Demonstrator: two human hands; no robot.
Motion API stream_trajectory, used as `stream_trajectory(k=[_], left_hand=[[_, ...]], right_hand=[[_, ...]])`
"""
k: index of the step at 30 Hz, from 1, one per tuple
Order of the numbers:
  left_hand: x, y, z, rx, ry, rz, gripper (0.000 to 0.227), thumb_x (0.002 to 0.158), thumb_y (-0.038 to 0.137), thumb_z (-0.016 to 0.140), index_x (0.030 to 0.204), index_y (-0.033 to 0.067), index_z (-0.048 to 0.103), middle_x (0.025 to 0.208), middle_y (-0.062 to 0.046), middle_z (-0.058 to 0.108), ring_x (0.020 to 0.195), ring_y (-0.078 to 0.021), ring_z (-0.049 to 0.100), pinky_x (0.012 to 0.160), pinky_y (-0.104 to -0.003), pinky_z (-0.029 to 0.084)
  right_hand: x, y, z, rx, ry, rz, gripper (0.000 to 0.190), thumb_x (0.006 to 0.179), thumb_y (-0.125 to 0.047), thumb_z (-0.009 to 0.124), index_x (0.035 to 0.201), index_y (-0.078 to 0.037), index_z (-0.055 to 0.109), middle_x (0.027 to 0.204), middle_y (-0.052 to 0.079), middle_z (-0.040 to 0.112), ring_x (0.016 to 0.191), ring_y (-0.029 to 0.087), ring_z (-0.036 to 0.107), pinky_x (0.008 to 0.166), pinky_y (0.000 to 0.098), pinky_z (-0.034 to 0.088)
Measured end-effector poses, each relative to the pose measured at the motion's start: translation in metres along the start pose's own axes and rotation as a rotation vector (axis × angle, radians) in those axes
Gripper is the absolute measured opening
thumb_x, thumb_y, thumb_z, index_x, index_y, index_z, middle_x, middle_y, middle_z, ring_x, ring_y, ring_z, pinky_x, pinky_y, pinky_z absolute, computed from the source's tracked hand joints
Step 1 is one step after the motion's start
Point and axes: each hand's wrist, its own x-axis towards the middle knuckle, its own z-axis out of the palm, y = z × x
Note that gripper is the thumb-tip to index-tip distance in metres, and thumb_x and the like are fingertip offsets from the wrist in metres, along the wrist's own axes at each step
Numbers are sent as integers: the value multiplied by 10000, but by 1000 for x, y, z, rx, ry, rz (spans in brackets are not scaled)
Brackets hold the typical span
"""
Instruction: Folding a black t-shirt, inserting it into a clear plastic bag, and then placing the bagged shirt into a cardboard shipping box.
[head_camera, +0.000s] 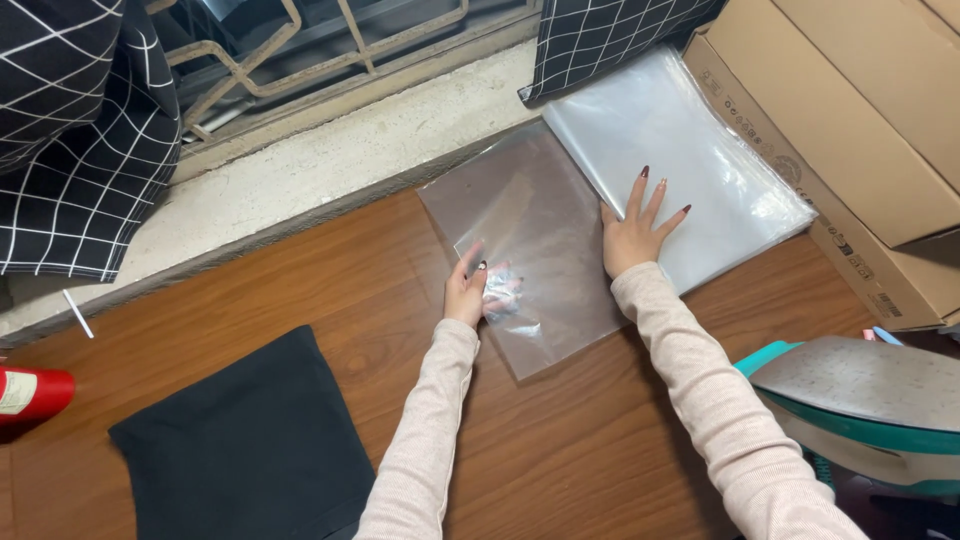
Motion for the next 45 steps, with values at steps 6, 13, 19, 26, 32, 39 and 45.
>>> stream_trajectory(k=[6,13,19,26,32,39,45], left_hand=[[-10,4,-8,-19,-14,181,453,908,10,351,1320,193,393,1081,-198,592,941,-274,597,782,-330,536],[-31,22,-69,158,42,307,455,873,-21,405,1290,157,442,1258,-94,498,1014,-190,559,881,-299,472],[-70,53,-140,125,145,103,447,893,23,355,1284,220,444,1052,-201,597,851,-281,624,655,-361,553],[-129,86,-207,212,285,-3,450,916,54,327,1311,259,394,1084,-235,558,851,-381,584,684,-454,502],[-160,96,-218,270,322,9,449,917,51,336,1316,250,389,1079,-234,557,846,-382,586,696,-447,504],[-167,92,-216,233,285,40,440,916,67,360,1318,246,384,1084,-242,551,846,-397,578,687,-466,510],[-172,99,-200,233,239,19,445,907,61,363,1314,238,404,1070,-234,563,831,-390,578,660,-462,519]], right_hand=[[11,13,16,-40,-2,51,477,833,24,490,1282,-127,436,1488,159,37,1329,420,17,906,748,-37],[8,10,-2,-57,-11,46,455,822,86,486,1256,-48,458,1494,114,63,1319,420,71,888,766,13],[12,19,8,-69,-20,23,459,833,67,486,1276,-45,439,1497,114,65,1322,417,82,890,767,-1],[14,27,16,45,-63,-85,557,817,6,501,1344,-122,374,1477,174,35,1323,424,22,929,739,1],[-4,16,-4,186,3,-366,418,869,-85,464,1274,-183,486,1295,180,365,1230,358,280,942,563,211],[-38,-10,4,871,-204,-33,399,817,-86,556,1207,-83,469,935,173,581,812,291,608,608,375,541],[-36,0,19,735,-238,-42,252,808,-205,638,992,-33,650,923,207,635,870,347,608,657,446,503]])
